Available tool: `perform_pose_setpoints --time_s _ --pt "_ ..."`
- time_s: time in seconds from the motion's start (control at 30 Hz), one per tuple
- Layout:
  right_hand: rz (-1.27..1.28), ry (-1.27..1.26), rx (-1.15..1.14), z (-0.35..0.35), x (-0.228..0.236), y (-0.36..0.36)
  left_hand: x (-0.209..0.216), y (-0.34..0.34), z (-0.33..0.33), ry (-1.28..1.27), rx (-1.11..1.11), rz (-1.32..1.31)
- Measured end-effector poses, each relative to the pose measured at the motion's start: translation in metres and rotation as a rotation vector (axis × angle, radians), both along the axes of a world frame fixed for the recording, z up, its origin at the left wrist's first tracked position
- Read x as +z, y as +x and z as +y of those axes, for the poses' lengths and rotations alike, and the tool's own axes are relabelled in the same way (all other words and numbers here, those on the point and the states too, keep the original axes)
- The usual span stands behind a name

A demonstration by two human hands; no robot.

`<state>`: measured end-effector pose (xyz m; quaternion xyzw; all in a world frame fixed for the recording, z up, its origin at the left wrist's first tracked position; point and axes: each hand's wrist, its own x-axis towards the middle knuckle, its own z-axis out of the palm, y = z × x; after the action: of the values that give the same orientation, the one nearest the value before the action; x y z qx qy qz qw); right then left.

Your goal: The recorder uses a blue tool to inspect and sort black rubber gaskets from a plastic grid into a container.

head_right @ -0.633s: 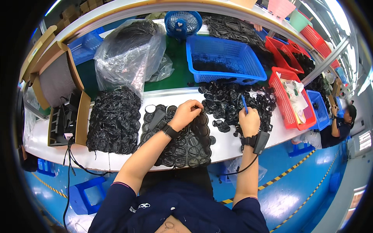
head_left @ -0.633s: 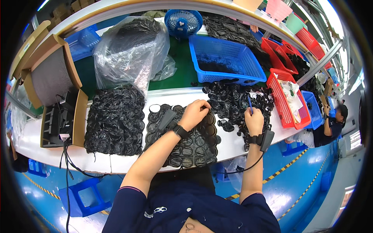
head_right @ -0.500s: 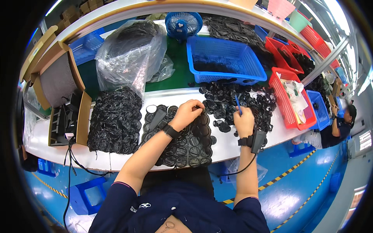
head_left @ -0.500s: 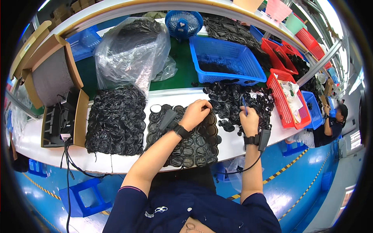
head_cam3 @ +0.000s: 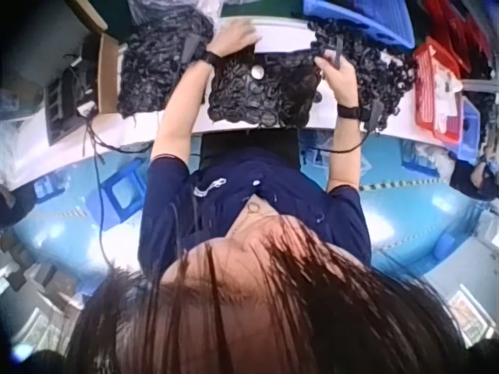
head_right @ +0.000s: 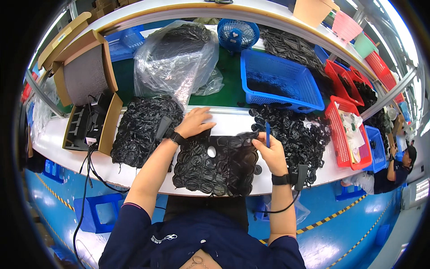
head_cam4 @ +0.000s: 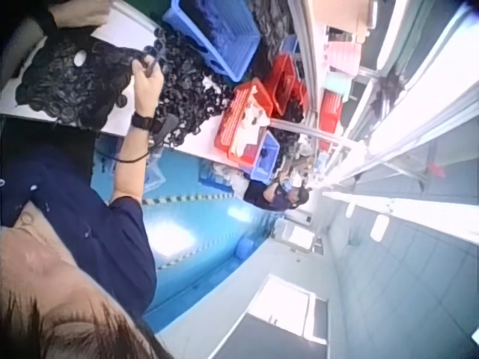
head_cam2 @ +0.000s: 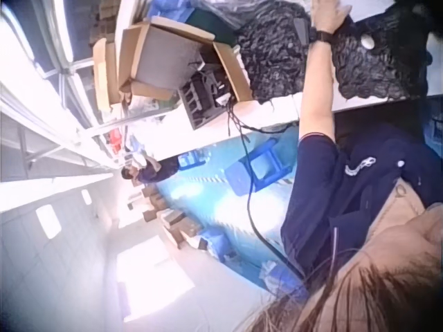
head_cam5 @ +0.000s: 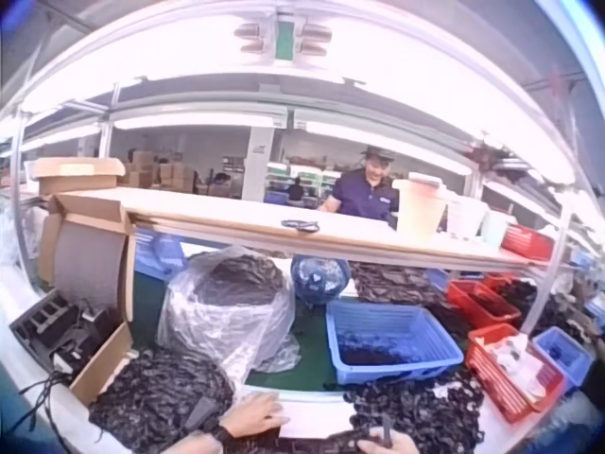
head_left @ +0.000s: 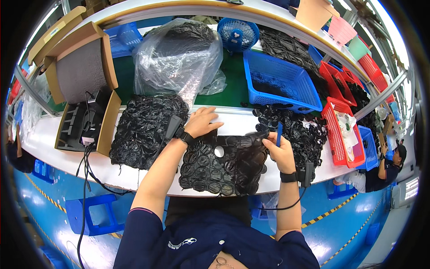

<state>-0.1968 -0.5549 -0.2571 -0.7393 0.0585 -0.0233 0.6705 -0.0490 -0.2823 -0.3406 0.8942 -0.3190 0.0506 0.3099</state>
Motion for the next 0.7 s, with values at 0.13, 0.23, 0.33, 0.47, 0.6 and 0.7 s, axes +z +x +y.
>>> perform_pose_setpoints --time_s 0.13,0.23,0.33,0.47,0.6,0.7 --pt "0.067 0.171 0.048 -0.001 0.002 -0.001 0.001 -0.001 0.021 0.12 -0.06 0.086" --pt "0.029 0.151 0.007 0.005 0.003 0.001 -0.002 -0.004 0.028 0.089 -0.011 0.085" --pt "-0.043 0.057 0.003 0.015 0.011 -0.002 0.007 -0.012 0.032 0.042 -0.03 0.204" --pt "-0.139 -0.03 0.062 0.025 0.028 -0.013 0.012 -0.031 0.04 -0.253 -0.006 0.248" --pt "-0.221 -0.061 0.156 0.013 0.031 -0.018 0.026 -0.056 0.051 -0.6 0.099 0.353" --pt "-0.198 -0.001 0.058 0.011 0.03 -0.005 0.03 -0.056 0.053 -0.617 0.062 0.385"
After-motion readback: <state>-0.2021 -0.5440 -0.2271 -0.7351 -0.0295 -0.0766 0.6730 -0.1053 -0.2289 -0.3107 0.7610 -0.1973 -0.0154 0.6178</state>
